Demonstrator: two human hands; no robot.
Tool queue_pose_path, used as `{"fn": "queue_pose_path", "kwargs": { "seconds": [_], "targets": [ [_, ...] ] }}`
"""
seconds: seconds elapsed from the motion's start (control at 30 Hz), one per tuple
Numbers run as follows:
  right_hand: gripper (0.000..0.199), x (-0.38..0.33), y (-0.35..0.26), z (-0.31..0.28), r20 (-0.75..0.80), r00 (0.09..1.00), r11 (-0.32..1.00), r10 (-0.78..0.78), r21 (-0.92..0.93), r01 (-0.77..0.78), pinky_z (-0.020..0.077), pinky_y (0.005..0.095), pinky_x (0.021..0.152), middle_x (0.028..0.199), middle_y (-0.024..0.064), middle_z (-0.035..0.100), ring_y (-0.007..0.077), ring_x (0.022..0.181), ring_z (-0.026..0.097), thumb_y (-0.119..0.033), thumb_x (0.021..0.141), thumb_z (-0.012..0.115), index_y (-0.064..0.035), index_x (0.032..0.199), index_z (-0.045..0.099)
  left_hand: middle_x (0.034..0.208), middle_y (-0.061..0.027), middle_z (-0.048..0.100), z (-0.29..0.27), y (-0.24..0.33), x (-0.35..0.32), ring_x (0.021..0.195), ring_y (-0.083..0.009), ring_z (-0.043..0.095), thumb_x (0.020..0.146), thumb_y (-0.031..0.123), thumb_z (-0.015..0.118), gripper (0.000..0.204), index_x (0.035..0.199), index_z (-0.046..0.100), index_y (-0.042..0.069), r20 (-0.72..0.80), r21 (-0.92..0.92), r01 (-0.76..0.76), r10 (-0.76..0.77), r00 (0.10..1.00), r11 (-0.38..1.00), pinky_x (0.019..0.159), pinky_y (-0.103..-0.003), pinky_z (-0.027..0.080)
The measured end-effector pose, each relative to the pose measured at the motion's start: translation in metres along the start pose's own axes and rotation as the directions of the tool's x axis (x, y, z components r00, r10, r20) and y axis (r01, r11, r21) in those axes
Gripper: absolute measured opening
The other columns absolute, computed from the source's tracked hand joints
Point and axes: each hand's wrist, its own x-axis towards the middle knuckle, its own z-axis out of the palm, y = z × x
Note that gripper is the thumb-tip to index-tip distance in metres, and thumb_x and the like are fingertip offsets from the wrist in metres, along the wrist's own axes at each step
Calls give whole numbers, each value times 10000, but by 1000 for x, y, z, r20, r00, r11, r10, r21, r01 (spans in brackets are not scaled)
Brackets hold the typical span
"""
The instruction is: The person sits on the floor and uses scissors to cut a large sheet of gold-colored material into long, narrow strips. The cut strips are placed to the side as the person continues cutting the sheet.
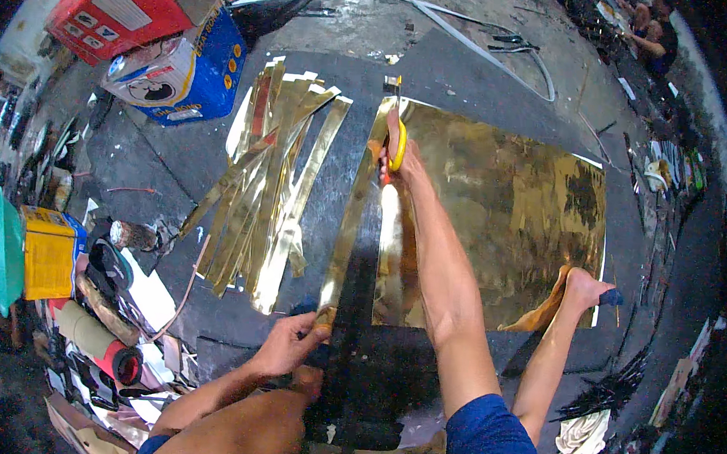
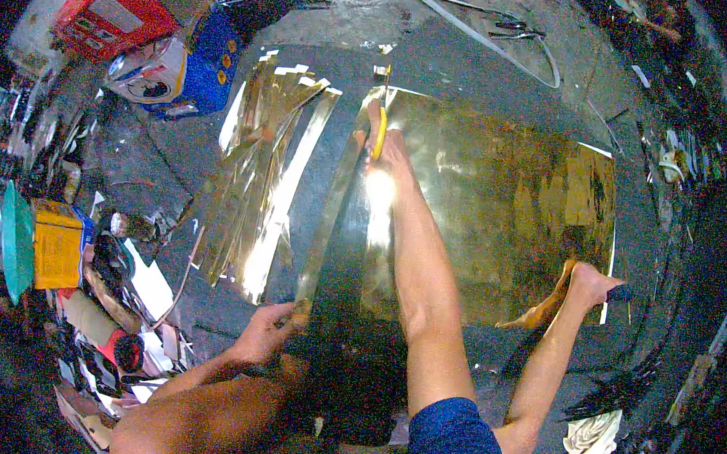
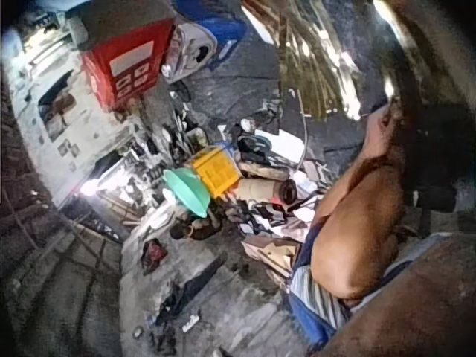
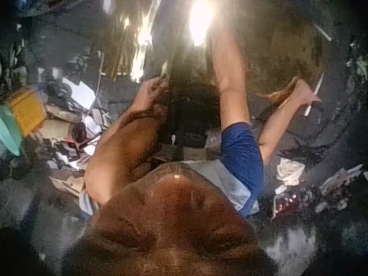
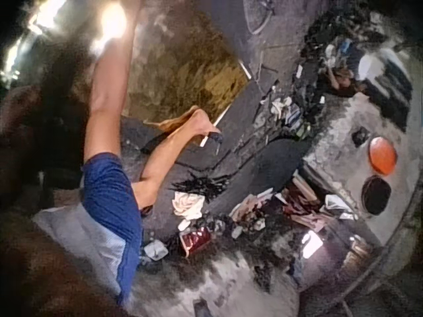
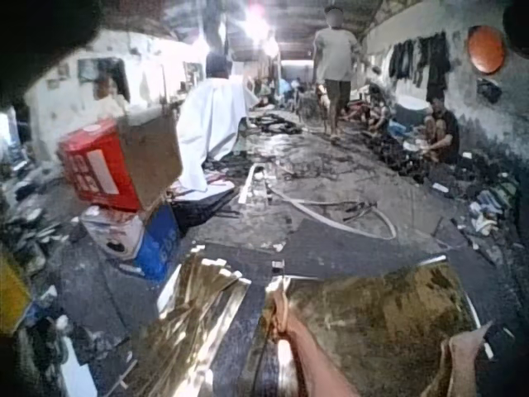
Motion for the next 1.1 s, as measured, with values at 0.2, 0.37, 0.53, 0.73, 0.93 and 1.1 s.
{"fn": "queue_pose_path", "kwargs": {
  "seconds": [0.2, 0.37, 0.53, 0.73, 0.93, 1.1],
  "targets": [
    [842, -33, -15, 8, -29, 999, 996, -44, 71, 46, 435, 307, 374, 528, 43, 452, 159, 401, 493, -843, 686, 441, -4, 715, 511, 585, -4, 510, -45, -42, 5, 572, -94, 459, 921, 265, 548, 263, 819, 618, 32, -253, 119, 52, -21, 967, 992, 550, -280, 405],
    [774, -80, 7, -7, -29, 996, 989, -82, 124, 85, 412, 309, 360, 478, 38, 417, 166, 366, 472, -787, 773, 390, -22, 705, 486, 1035, -167, 531, -42, -25, 4, 1022, -346, 477, 784, 187, 656, 420, 1126, 503, -2, -491, 824, 138, 571, 658, 550, 841, -424, 400],
    [712, -173, 103, -37, 69, 998, 978, 10, 209, -24, 415, 297, 367, 546, 33, 468, 155, 398, 480, -782, 784, 361, -80, 757, 473, 1082, -187, 578, 22, -44, 57, 986, -281, 582, 770, 190, 700, 532, 1207, 478, -16, -181, 263, -187, 239, 954, 947, 863, -370, 461],
    [824, -348, 168, -45, 118, 957, 935, 267, 210, -287, 471, 273, 457, 577, 38, 498, 153, 454, 533, -815, 761, 284, -35, 812, 545, 1090, -198, 612, 88, -62, 107, 990, -266, 608, 803, 225, 680, 540, 1206, 461, -61, -238, 244, 11, 49, 970, 970, 827, -350, 484],
    [846, -446, 222, -37, 286, 873, 869, 396, 190, -457, 480, 277, 534, 643, 48, 530, 148, 556, 568, -809, 755, 301, -14, 885, 560, 595, -56, 603, 90, -67, 130, 555, -127, 532, 788, 178, 684, 210, 686, 635, 1, -221, 224, -112, 162, 962, 968, 536, -311, 439],
    [520, -446, 232, -20, 330, 858, 838, 394, 254, -482, 486, 292, 496, 669, 15, 539, 132, 535, 533, -579, 874, 501, -82, 1026, 514, 570, -31, 574, 91, -53, 129, 500, -105, 487, 796, 177, 655, 225, 631, 596, 35, -167, 79, 114, -99, 981, 990, 486, -290, 393]
  ]
}}
